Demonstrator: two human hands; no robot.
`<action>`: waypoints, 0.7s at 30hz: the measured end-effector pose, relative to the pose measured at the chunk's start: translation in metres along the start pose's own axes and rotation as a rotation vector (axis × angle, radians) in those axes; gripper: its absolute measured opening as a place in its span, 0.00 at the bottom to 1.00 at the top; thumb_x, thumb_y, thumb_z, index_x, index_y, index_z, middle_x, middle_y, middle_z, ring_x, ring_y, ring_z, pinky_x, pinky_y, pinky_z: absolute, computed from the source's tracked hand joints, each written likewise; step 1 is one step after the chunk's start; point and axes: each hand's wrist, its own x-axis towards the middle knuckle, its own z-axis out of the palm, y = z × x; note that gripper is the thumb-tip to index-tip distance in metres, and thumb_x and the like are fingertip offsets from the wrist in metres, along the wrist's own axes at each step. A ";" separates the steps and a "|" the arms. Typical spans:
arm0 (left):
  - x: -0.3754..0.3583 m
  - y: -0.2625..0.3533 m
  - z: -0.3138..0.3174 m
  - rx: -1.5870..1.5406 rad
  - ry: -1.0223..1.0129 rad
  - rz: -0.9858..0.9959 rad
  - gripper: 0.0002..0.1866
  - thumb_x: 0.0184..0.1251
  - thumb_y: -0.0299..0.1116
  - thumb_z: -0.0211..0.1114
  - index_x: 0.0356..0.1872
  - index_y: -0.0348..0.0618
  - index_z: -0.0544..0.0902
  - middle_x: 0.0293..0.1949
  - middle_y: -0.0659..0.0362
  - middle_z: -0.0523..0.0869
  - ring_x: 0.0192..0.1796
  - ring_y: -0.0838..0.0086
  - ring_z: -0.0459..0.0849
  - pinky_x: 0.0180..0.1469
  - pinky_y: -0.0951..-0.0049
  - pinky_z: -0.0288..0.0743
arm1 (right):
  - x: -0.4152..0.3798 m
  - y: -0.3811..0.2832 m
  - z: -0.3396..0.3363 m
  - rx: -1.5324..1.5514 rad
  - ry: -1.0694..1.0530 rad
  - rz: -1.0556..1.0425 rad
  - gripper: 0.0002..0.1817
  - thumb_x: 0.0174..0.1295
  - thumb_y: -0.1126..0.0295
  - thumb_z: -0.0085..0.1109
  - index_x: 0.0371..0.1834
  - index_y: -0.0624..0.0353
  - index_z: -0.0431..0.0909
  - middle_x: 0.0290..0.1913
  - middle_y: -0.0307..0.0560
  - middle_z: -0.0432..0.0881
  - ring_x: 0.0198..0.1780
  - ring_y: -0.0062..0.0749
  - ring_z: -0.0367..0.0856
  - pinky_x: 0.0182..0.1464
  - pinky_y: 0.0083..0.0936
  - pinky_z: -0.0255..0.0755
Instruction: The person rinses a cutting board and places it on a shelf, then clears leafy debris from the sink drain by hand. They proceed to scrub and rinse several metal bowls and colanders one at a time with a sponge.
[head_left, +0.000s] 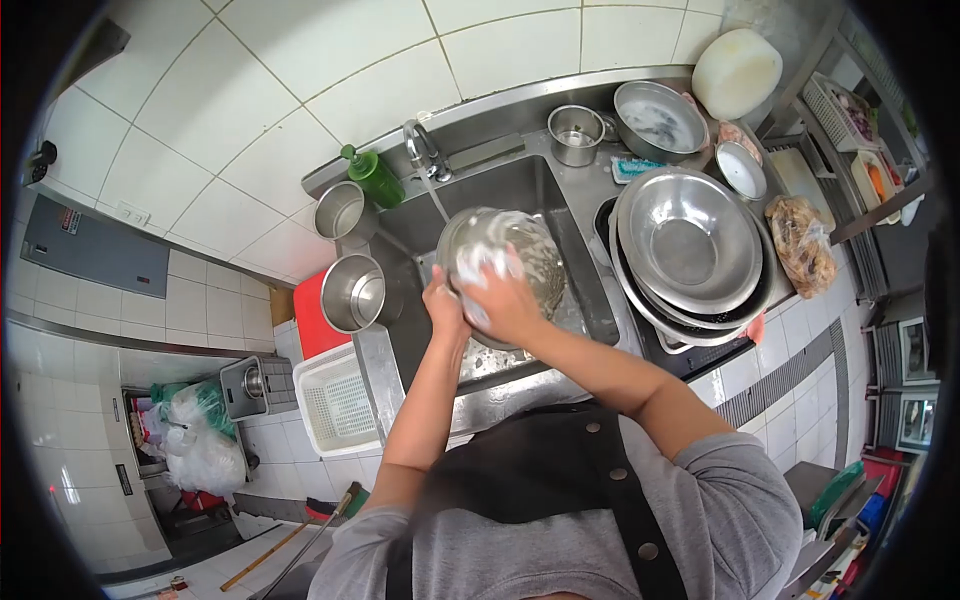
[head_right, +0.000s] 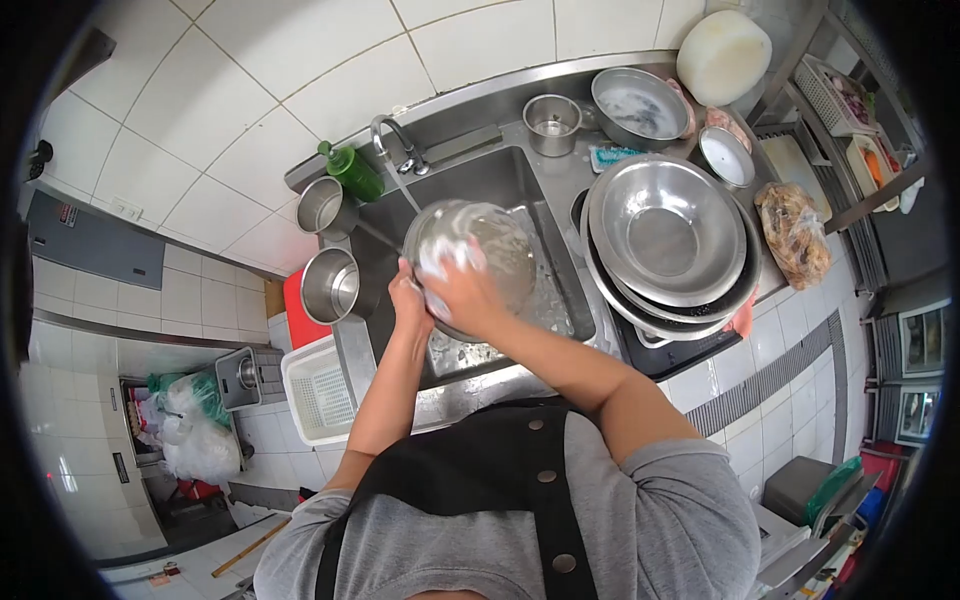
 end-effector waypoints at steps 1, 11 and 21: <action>0.005 -0.003 -0.009 -0.078 0.127 -0.115 0.24 0.80 0.47 0.45 0.51 0.32 0.78 0.49 0.52 0.83 0.49 0.67 0.82 0.55 0.62 0.74 | -0.026 0.009 0.004 -0.025 0.013 -0.117 0.28 0.50 0.58 0.68 0.57 0.46 0.79 0.53 0.58 0.77 0.58 0.58 0.74 0.73 0.55 0.49; -0.006 0.017 -0.040 -0.001 0.135 -0.093 0.28 0.79 0.50 0.48 0.58 0.31 0.75 0.54 0.50 0.82 0.54 0.62 0.81 0.59 0.58 0.73 | 0.008 0.087 -0.022 0.608 0.231 0.647 0.18 0.61 0.63 0.59 0.53 0.54 0.81 0.57 0.53 0.79 0.60 0.47 0.74 0.63 0.38 0.65; -0.035 0.006 0.000 0.078 0.156 -0.092 0.26 0.78 0.48 0.52 0.50 0.27 0.80 0.45 0.53 0.85 0.43 0.70 0.82 0.49 0.66 0.76 | 0.050 0.122 -0.026 0.207 0.260 0.867 0.13 0.58 0.60 0.62 0.43 0.52 0.81 0.38 0.59 0.83 0.47 0.52 0.81 0.45 0.43 0.75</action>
